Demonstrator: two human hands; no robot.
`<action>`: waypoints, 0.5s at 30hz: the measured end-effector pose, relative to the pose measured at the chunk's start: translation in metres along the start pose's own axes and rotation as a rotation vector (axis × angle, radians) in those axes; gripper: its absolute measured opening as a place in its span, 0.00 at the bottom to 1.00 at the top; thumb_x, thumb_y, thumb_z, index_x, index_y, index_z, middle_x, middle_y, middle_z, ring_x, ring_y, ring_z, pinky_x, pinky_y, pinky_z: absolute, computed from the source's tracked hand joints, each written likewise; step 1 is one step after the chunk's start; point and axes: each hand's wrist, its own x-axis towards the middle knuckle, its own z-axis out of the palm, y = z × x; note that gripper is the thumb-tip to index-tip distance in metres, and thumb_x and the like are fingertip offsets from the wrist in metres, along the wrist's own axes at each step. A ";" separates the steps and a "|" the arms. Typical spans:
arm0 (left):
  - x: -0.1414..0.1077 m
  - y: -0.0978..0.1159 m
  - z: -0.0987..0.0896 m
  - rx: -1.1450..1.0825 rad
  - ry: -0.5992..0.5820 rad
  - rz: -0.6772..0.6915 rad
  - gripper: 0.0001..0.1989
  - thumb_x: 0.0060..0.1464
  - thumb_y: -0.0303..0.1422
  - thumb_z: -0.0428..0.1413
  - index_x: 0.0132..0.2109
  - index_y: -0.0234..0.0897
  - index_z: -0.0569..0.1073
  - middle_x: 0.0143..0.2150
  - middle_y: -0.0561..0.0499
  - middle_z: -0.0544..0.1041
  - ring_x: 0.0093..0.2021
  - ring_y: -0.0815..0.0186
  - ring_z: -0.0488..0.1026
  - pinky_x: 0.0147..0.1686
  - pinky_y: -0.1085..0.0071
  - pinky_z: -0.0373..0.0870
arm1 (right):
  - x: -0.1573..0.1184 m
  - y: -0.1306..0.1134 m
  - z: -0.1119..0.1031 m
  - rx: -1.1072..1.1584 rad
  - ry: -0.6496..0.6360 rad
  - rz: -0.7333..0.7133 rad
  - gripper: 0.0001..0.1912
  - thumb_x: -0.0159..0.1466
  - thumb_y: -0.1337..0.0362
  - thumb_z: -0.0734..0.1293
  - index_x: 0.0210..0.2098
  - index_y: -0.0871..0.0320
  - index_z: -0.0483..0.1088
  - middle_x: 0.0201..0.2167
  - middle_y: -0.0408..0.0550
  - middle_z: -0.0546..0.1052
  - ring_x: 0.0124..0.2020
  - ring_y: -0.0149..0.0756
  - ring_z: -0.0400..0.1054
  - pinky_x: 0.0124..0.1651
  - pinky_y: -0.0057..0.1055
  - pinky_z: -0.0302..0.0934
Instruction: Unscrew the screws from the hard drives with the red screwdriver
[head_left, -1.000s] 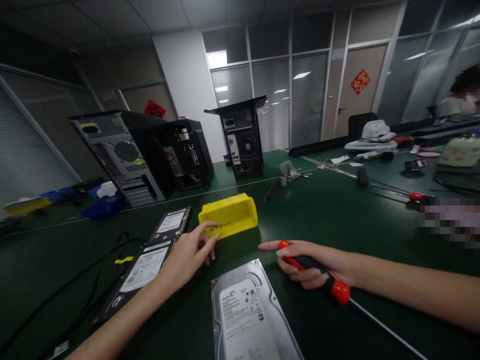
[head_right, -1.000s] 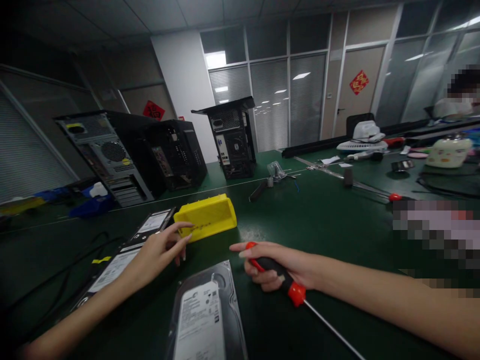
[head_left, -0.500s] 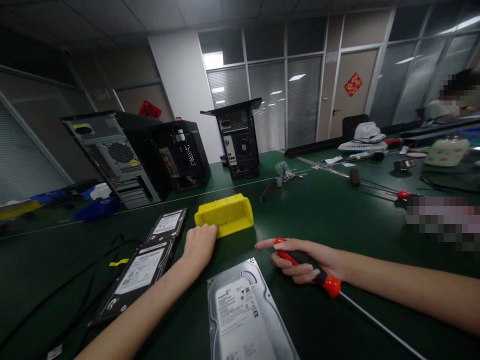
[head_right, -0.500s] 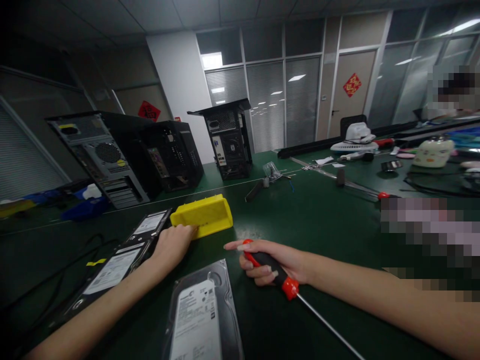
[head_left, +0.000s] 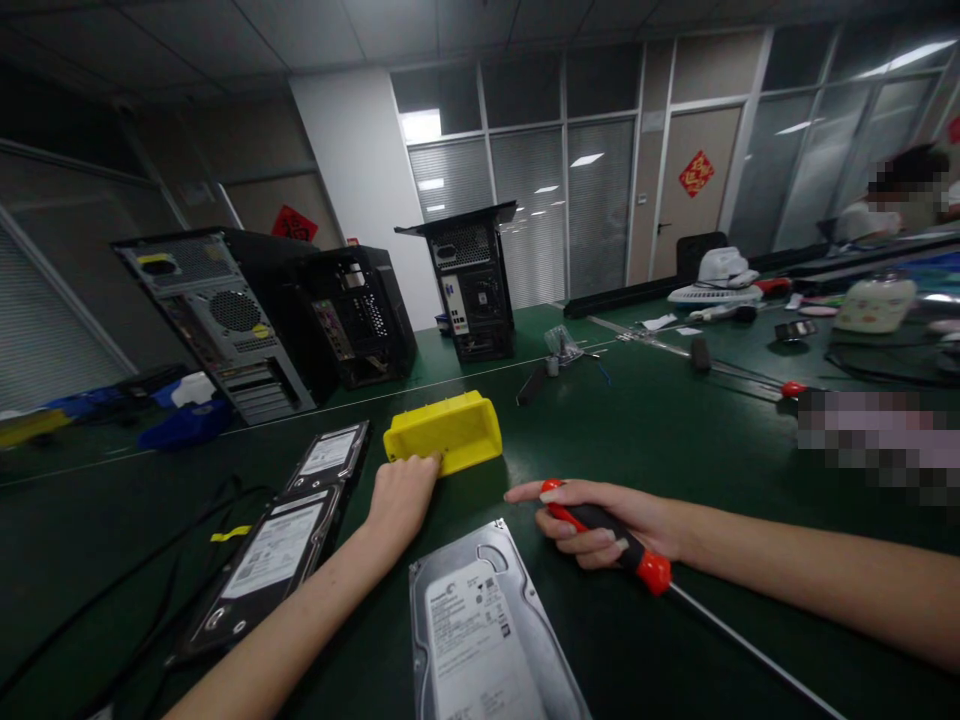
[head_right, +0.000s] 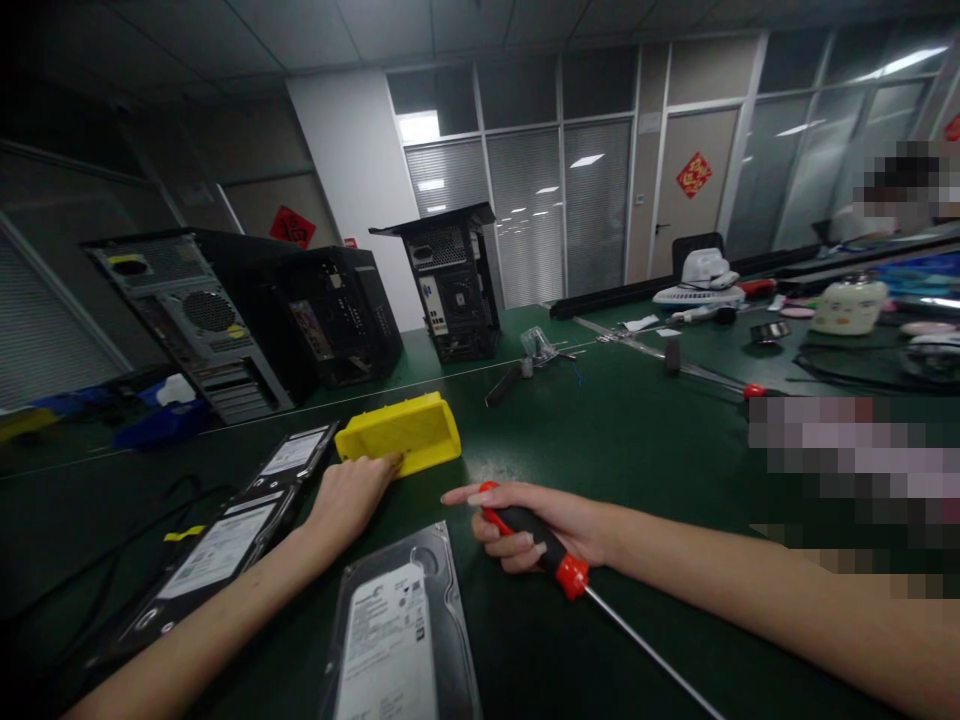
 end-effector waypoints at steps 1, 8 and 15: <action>0.001 0.000 0.000 -0.001 0.004 0.002 0.17 0.64 0.32 0.41 0.52 0.36 0.70 0.36 0.39 0.78 0.40 0.53 0.77 0.34 0.65 0.67 | 0.000 0.000 0.000 -0.002 0.002 0.002 0.16 0.65 0.67 0.57 0.52 0.62 0.57 0.25 0.40 0.65 0.15 0.16 0.55 0.17 0.15 0.45; 0.002 0.000 0.001 0.008 0.036 0.026 0.17 0.64 0.33 0.42 0.49 0.38 0.73 0.36 0.40 0.79 0.39 0.53 0.77 0.33 0.66 0.68 | 0.001 -0.001 -0.001 0.005 -0.004 0.008 0.16 0.65 0.67 0.57 0.52 0.62 0.57 0.25 0.41 0.65 0.16 0.17 0.55 0.17 0.15 0.45; -0.004 0.002 0.001 0.033 0.075 0.080 0.15 0.63 0.32 0.43 0.46 0.38 0.73 0.33 0.41 0.80 0.37 0.53 0.78 0.32 0.67 0.67 | 0.000 0.000 -0.001 0.006 -0.011 -0.005 0.15 0.66 0.68 0.56 0.52 0.62 0.57 0.26 0.41 0.65 0.16 0.17 0.56 0.18 0.16 0.45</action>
